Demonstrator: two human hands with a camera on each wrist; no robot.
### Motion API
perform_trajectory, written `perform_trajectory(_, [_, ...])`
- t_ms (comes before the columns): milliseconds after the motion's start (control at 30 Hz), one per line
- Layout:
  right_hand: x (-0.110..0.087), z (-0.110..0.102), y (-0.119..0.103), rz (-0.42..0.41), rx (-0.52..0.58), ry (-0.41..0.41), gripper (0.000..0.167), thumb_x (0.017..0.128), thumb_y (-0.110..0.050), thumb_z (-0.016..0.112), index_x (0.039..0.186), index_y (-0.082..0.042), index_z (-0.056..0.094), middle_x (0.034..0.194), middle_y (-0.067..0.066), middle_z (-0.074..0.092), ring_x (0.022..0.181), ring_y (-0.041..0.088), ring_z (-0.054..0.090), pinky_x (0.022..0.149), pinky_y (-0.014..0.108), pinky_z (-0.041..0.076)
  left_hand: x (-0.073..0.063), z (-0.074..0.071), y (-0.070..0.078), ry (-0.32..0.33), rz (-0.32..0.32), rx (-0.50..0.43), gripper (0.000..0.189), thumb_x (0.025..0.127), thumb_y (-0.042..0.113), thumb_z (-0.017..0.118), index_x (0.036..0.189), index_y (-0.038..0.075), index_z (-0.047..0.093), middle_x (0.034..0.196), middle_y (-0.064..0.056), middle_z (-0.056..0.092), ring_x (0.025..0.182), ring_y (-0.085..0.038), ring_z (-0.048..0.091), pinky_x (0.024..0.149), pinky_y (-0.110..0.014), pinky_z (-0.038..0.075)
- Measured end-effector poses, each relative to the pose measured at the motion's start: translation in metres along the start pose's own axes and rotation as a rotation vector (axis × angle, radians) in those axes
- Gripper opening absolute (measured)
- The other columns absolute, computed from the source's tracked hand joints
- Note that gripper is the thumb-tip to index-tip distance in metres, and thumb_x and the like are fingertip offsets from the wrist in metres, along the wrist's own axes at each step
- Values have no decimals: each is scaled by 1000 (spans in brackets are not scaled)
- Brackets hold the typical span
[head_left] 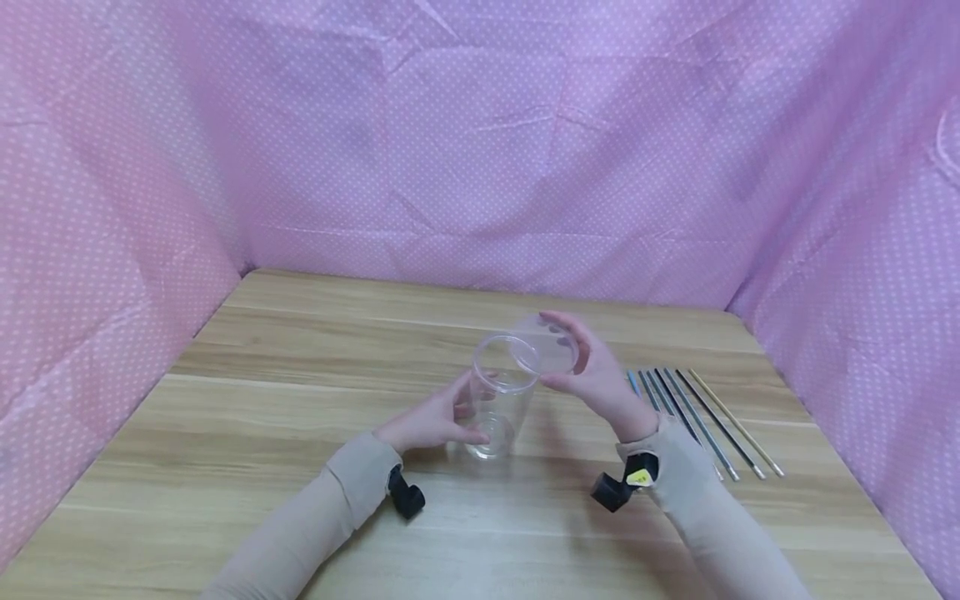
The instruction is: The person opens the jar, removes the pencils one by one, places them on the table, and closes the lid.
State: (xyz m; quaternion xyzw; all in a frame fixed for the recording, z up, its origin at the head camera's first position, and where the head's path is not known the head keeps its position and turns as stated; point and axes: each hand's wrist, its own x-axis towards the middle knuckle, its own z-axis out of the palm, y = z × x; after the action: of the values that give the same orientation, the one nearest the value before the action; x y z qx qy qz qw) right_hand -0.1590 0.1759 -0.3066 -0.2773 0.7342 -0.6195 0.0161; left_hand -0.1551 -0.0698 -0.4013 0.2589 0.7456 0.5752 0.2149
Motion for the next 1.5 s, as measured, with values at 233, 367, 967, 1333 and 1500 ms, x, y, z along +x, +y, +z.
perform_trajectory(233, [4, 11, -2, 8, 19, -72, 79, 72, 1, 76, 139, 6, 34, 138, 21, 36, 117, 19, 39, 82, 23, 53, 0, 1, 0, 5, -26, -25, 99, 76, 16, 78, 152, 22, 15, 151, -13, 34, 136, -38, 36, 113, -52, 30])
perform_trajectory(367, [7, 15, -3, -7, 24, -101, 81, 71, 0, 77, 139, 5, 35, 138, 22, 37, 113, 16, 44, 87, 24, 51, 0, 1, -1, 9, -32, -26, 100, 76, 15, 78, 152, 26, 13, 150, -13, 36, 135, -39, 36, 112, -52, 31])
perform_trajectory(967, [13, 26, 1, -33, -69, -138, 80, 67, 11, 74, 138, 6, 37, 138, 23, 40, 116, 25, 44, 96, 29, 44, 0, 0, -1, 7, -36, -12, 104, 77, 16, 77, 152, 29, 7, 149, -12, 37, 136, -35, 36, 113, -50, 31])
perform_trajectory(1333, [13, 25, 2, -8, -76, -164, 78, 70, 10, 73, 138, 7, 36, 138, 22, 40, 115, 25, 45, 96, 31, 44, 0, 0, -1, 2, -25, -21, 103, 77, 14, 77, 153, 26, 7, 149, -13, 38, 137, -32, 36, 114, -49, 30])
perform_trajectory(1500, [12, 26, 1, -11, -139, -140, 77, 70, 8, 75, 137, 5, 39, 138, 19, 43, 116, 28, 45, 97, 38, 43, 0, 0, -2, 0, -25, -25, 104, 78, 13, 76, 153, 27, 6, 149, -13, 37, 137, -33, 36, 113, -50, 31])
